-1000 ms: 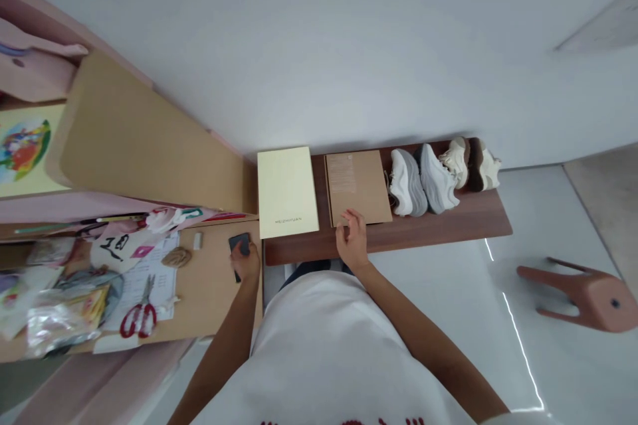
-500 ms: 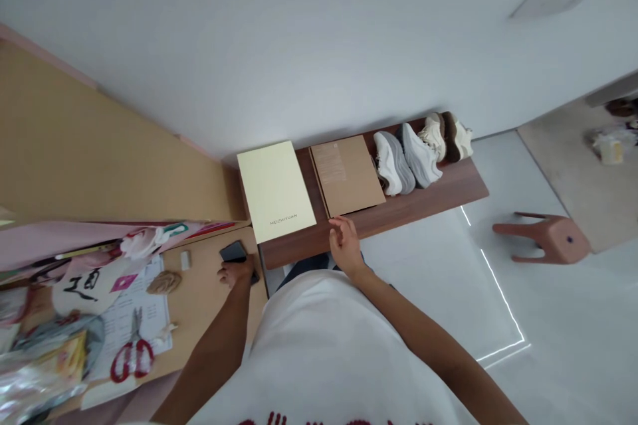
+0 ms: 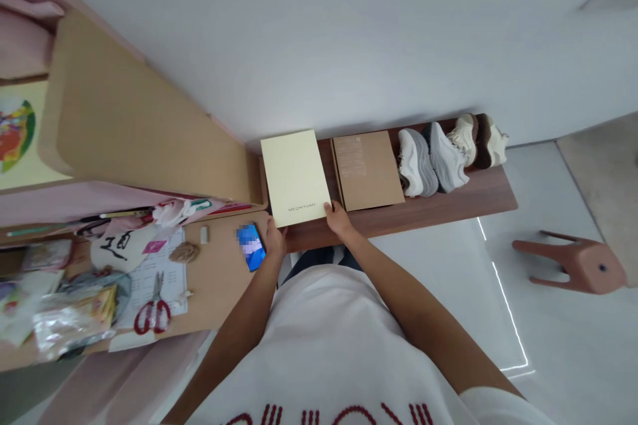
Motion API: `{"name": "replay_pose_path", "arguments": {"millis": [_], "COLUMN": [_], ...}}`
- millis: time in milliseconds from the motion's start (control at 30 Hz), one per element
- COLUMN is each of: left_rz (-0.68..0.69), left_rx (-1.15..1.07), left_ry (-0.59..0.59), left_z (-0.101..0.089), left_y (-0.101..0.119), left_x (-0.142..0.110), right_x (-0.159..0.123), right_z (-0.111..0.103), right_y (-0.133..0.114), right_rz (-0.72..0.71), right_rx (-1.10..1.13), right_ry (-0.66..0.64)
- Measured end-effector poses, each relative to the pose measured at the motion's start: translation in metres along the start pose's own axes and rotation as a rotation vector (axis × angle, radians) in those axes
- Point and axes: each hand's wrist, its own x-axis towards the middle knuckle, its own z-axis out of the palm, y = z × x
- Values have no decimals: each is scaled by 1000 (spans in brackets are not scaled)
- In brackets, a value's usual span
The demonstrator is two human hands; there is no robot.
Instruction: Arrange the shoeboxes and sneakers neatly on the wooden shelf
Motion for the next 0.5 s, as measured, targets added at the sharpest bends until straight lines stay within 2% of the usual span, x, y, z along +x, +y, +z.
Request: {"name": "replay_pose_path", "arguments": {"millis": [100, 200, 267, 300, 367, 433, 500], "left_rz": [-90, -18, 99, 178, 356, 530, 653], "left_rx": [-113, -92, -20, 39, 188, 344, 481], "left_ry": [-29, -103, -140, -118, 17, 184, 271], "left_z": [13, 5, -3, -6, -7, -3, 4], "left_y": [8, 11, 13, 15, 20, 26, 30], "left_x": [2, -6, -17, -25, -42, -62, -83], "right_x": [8, 8, 6, 5, 2, -4, -11], "right_z": [-1, -5, -7, -7, -3, 5, 15], "right_y": [9, 19, 22, 22, 18, 9, -4], "right_rz": [7, 31, 83, 115, 143, 80, -8], "right_rx": [89, 186, 251, 270, 259, 219, 235], "right_ry": [-53, -77, -113, -133, -172, -203, -244]}}
